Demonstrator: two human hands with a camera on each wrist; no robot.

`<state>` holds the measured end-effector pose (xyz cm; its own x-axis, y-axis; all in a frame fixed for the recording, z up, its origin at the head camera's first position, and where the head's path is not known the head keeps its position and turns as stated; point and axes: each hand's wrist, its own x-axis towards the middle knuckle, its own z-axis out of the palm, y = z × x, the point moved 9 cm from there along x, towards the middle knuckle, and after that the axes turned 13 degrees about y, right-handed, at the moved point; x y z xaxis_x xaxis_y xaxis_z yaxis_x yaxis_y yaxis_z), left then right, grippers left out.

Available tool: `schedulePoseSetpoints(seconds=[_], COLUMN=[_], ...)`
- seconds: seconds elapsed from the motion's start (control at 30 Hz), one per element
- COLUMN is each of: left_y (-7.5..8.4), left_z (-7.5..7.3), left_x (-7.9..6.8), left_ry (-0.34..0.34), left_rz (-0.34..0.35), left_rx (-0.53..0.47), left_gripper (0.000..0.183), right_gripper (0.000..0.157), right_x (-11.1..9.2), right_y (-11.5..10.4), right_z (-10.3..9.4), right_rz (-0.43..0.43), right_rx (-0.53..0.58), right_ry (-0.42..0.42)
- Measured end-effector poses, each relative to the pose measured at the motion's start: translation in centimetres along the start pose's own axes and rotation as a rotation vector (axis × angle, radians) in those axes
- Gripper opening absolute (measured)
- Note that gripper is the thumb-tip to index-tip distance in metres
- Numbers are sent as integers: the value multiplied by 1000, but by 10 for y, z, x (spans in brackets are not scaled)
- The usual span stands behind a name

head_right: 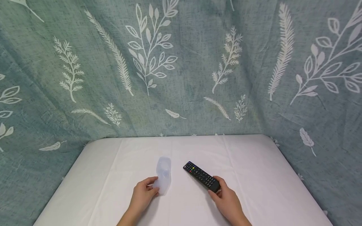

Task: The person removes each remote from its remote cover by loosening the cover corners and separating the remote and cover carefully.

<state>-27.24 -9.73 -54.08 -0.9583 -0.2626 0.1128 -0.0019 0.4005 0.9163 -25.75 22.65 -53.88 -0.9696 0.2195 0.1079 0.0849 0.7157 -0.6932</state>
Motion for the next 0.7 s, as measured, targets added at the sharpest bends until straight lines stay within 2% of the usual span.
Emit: schedulePoseSetpoints(seconds=[0.1, 0.47, 0.7], left_y=[-3, -10, -14], left_z=[2, 9, 11], left_x=[-2, -7, -11], left_ry=[-18, -92, -163], left_rz=[-17, -105, -132], left_rx=[-35, -109, -149], left_gripper=[45, 56, 57], right_gripper=[64, 73, 86], right_x=[-1, -6, -6], right_y=[1, -5, -9], right_z=[1, 4, 9], right_rz=[-24, -98, -151], right_rx=[-72, -214, -288], right_ry=[5, 32, 7])
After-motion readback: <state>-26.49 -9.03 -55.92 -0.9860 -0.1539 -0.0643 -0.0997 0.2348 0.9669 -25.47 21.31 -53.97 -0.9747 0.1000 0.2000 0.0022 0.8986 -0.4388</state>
